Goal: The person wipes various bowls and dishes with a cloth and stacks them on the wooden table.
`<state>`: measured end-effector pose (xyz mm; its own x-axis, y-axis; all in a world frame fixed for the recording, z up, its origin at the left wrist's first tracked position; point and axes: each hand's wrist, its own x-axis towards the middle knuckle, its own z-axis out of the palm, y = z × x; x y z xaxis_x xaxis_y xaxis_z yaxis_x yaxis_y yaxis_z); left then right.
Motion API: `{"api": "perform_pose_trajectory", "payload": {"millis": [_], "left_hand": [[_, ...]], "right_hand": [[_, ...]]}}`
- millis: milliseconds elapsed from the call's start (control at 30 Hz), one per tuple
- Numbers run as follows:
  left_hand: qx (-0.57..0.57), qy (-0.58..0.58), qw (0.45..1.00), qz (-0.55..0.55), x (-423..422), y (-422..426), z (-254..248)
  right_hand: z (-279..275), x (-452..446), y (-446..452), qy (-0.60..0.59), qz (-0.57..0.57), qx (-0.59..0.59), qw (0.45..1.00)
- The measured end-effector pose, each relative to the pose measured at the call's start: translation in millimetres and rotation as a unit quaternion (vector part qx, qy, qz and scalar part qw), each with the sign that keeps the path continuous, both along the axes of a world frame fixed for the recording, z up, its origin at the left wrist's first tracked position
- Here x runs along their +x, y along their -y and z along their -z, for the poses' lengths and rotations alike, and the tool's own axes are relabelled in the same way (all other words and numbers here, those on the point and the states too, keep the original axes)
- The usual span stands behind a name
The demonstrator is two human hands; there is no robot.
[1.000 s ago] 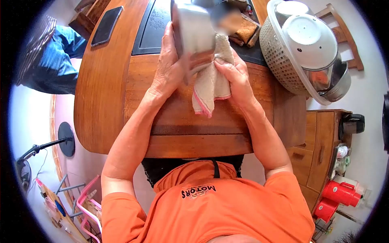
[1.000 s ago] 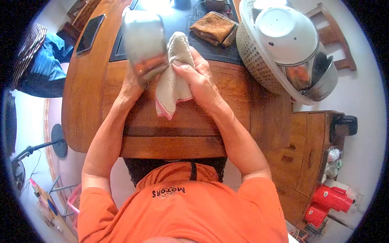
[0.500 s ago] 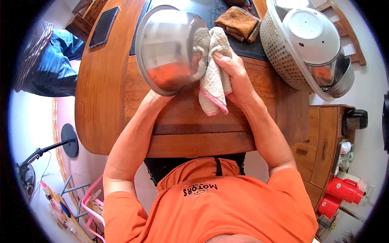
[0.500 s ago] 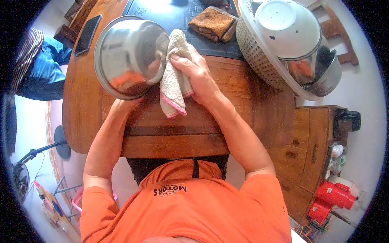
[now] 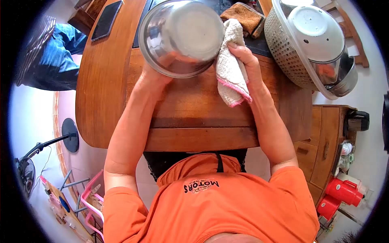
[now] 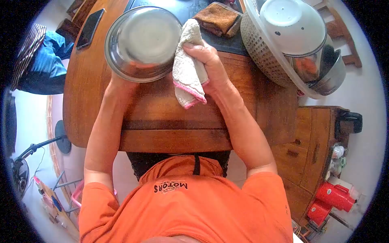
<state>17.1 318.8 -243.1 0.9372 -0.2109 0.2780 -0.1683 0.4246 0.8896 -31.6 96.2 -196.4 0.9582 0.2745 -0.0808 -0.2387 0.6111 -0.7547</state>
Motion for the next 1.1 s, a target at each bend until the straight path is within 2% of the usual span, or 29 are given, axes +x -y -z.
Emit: {"api": "perform_pose_trajectory", "payload": {"millis": [67, 100, 133, 167, 233, 300, 333, 500, 600, 700, 767, 800, 900, 967, 1033, 1100], "left_hand": [[-0.091, -0.012, 0.996, 0.022, 12, -8, -8], [-0.091, -0.012, 0.996, 0.021, 16, -12, -11], [-0.214, -0.088, 0.967, 0.110, 19, -15, -22], [-0.331, -0.160, 0.909, 0.196, 21, -17, -27], [-0.295, -0.126, 0.919, 0.231, 21, -20, -30], [-0.176, -0.203, 0.963, 0.013, 9, -1, -52], [-0.205, -0.196, 0.959, 0.019, 10, 2, -48], [-0.188, -0.180, 0.962, 0.076, 9, 1, -34], [-0.234, -0.187, 0.948, 0.106, 10, -2, -31], [-0.251, -0.130, 0.941, 0.186, 2, -2, -39], [-0.154, -0.195, 0.963, 0.100, 11, -6, -28], [-0.155, -0.196, 0.963, 0.100, 13, -9, -23], [-0.143, -0.203, 0.959, 0.139, 13, -11, -19], [-0.121, -0.206, 0.969, 0.071, 7, -7, -22], [-0.112, -0.203, 0.970, 0.069, 5, -6, -24], [-0.102, -0.198, 0.973, 0.067, 3, -5, -25]], "right_hand": [[-1, 1, 3, 0.043, 0.012, -0.055, 0.997], [-2, 2, 4, 0.043, 0.011, -0.056, 0.997], [-2, 2, 4, 0.054, 0.030, -0.086, 0.994], [-2, 3, 4, 0.065, 0.049, -0.116, 0.990], [0, 5, 4, 0.068, 0.055, -0.137, 0.987], [1, 7, 5, 0.074, 0.071, -0.179, 0.979], [1, 9, 7, 0.086, 0.075, -0.182, 0.977], [5, 13, 8, 0.072, 0.152, -0.200, 0.965], [0, 14, 9, 0.062, 0.191, -0.143, 0.969], [-1, 12, 11, 0.079, 0.197, -0.179, 0.961], [-4, 9, 8, 0.090, 0.207, -0.218, 0.949], [-5, 8, 6, 0.103, 0.217, -0.256, 0.936], [-6, 8, 11, 0.112, 0.204, -0.270, 0.934], [-6, 9, 8, 0.117, 0.218, -0.265, 0.932], [-4, 12, 9, 0.127, 0.268, -0.261, 0.919], [-4, 14, 15, 0.114, 0.256, -0.247, 0.927]]}}
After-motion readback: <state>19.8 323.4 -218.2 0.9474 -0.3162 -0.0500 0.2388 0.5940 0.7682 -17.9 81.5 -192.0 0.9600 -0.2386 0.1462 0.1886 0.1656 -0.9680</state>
